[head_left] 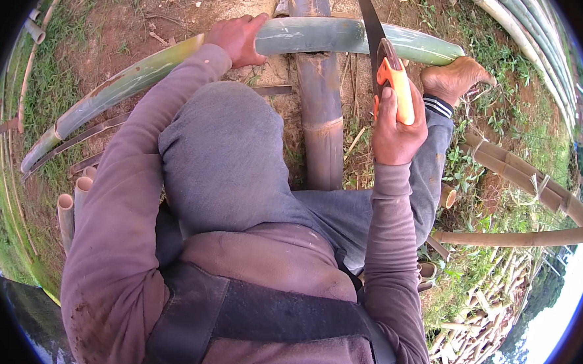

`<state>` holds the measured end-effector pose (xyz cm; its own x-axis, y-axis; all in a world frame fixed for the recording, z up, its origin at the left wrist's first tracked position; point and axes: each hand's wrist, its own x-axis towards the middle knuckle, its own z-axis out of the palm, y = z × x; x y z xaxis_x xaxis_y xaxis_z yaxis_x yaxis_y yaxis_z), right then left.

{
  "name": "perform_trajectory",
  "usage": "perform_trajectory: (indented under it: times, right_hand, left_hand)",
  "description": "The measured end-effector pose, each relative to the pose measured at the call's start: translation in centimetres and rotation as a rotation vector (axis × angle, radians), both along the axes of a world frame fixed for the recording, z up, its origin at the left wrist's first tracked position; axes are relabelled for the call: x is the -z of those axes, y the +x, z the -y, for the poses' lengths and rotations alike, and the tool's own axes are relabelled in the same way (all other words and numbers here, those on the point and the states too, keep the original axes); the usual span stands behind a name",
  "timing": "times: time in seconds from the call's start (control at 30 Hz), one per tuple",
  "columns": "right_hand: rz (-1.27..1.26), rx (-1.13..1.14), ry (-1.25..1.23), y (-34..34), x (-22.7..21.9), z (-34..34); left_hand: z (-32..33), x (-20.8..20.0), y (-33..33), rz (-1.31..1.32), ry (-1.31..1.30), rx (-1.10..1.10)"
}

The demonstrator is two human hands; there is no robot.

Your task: The person uses a hand saw to cut long bamboo poles into shorter sections. They position each pole on a makeshift wooden stand, saw through it, and then move the cut pieces aside to a pile.

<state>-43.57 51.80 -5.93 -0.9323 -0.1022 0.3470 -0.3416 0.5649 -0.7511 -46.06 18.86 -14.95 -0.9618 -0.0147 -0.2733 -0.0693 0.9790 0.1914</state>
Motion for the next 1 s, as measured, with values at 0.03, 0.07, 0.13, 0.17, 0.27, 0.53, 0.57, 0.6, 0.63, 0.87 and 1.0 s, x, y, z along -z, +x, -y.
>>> perform_trajectory:
  times: [0.03, 0.07, 0.13, 0.17, 0.27, 0.53, 0.57, 0.6, 0.63, 0.87, 1.0]
  right_hand:
    - [0.164, 0.033, -0.191, -0.3, -0.3, 0.5]
    - [0.239, 0.038, -0.283, 0.8, -0.8, 0.1]
    - [0.268, 0.039, -0.321, 3.3, -1.6, -1.3]
    - [0.223, 0.039, -0.277, 4.5, -1.4, -1.9]
    - [0.184, 0.042, -0.188, 3.6, -0.7, -1.8]
    - [0.234, 0.053, -0.213, 11.4, -3.4, -5.8]
    - [0.168, 0.016, -0.232, 12.1, -3.7, -5.6]
    - [0.189, 0.022, -0.220, 11.7, -3.5, -5.3]
    - [0.210, 0.029, -0.208, 10.4, -2.9, -4.8]
    - [0.307, 0.072, -0.252, 6.2, -0.4, -3.1]
    - [0.323, 0.097, -0.246, 12.6, -2.4, -6.6]
  left_hand:
    - [0.1, 0.1, 0.3, 0.005, -0.010, -0.008]
    - [0.5, 0.1, 0.4, 0.006, -0.021, -0.018]
    - [0.7, 0.5, 0.3, -0.004, -0.038, -0.021]
    - [0.7, 0.6, 0.2, -0.013, -0.052, -0.009]
    - [0.2, 0.7, 0.6, -0.029, -0.054, 0.004]
    - [0.4, 0.7, 0.6, -0.006, -0.074, -0.007]
    - [0.4, 0.9, 0.4, -0.024, -0.081, 0.002]
    - [0.4, 1.0, 0.4, -0.042, -0.089, 0.011]
    - [0.3, 1.0, 0.4, -0.040, -0.088, 0.008]
    - [0.1, 0.5, 0.7, -0.014, -0.074, -0.014]
    - [0.7, 2.0, 0.4, -0.114, -0.053, 0.011]
